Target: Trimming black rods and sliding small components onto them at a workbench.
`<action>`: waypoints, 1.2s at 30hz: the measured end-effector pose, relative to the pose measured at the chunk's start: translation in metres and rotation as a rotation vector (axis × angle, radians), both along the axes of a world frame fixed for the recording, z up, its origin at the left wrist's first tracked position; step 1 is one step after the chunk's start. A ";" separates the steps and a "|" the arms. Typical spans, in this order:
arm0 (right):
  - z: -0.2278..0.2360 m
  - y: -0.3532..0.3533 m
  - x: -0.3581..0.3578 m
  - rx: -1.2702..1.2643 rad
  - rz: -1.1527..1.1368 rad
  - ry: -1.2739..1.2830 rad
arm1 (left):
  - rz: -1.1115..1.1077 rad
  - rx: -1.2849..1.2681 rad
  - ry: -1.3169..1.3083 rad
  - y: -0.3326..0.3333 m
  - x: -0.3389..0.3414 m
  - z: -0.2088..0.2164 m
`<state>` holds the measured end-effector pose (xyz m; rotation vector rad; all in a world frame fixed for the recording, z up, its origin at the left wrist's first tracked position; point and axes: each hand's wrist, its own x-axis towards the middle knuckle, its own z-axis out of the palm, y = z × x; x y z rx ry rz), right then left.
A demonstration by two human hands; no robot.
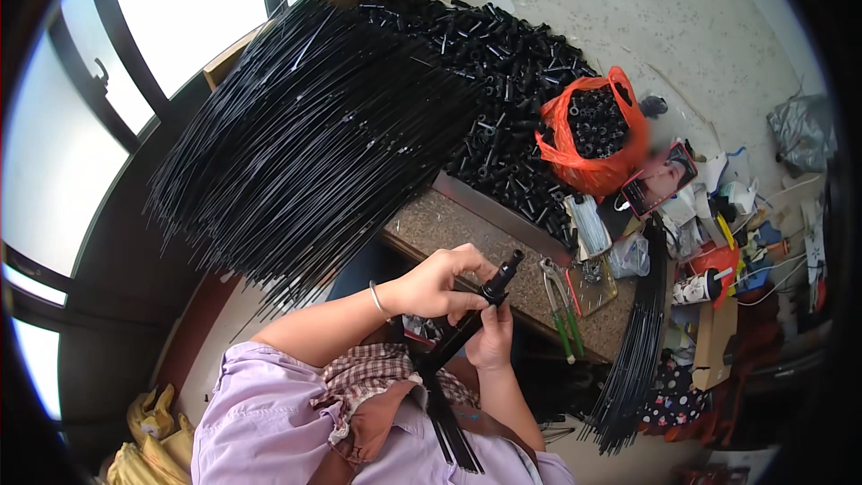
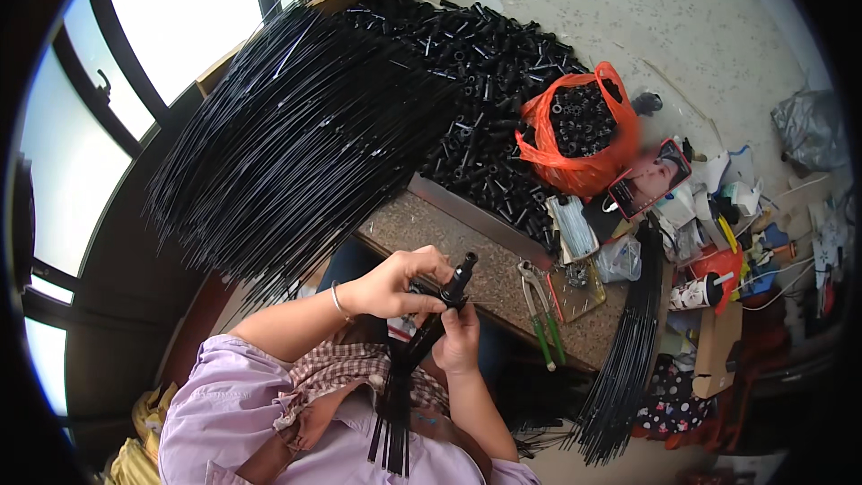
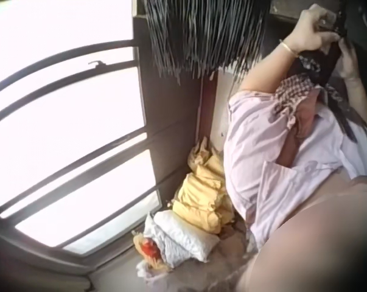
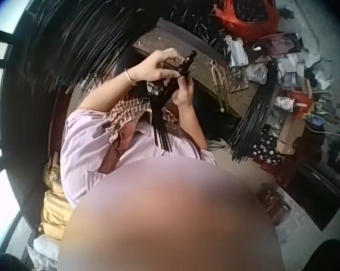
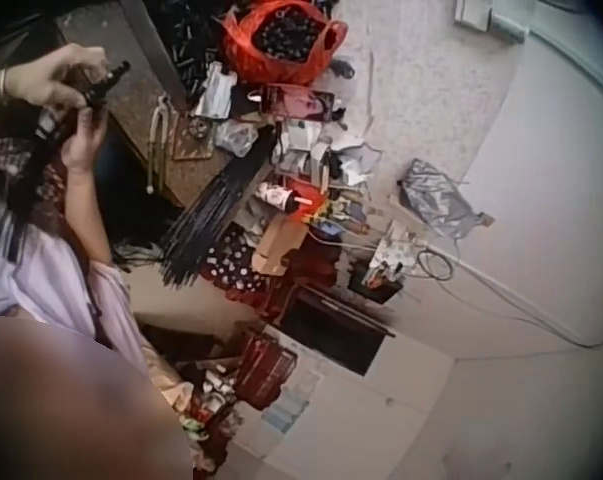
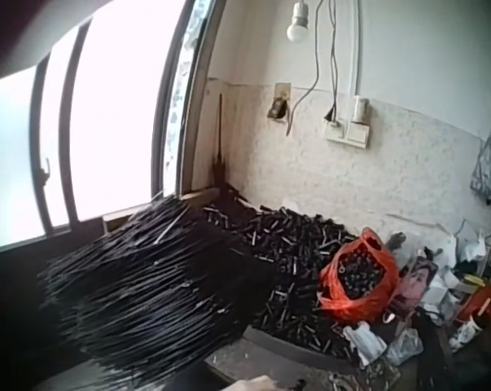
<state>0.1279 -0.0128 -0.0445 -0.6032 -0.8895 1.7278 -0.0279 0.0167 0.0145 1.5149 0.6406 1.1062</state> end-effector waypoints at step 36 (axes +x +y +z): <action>0.000 -0.001 0.021 0.133 0.384 0.210 | -0.207 0.054 -0.361 0.013 0.012 -0.008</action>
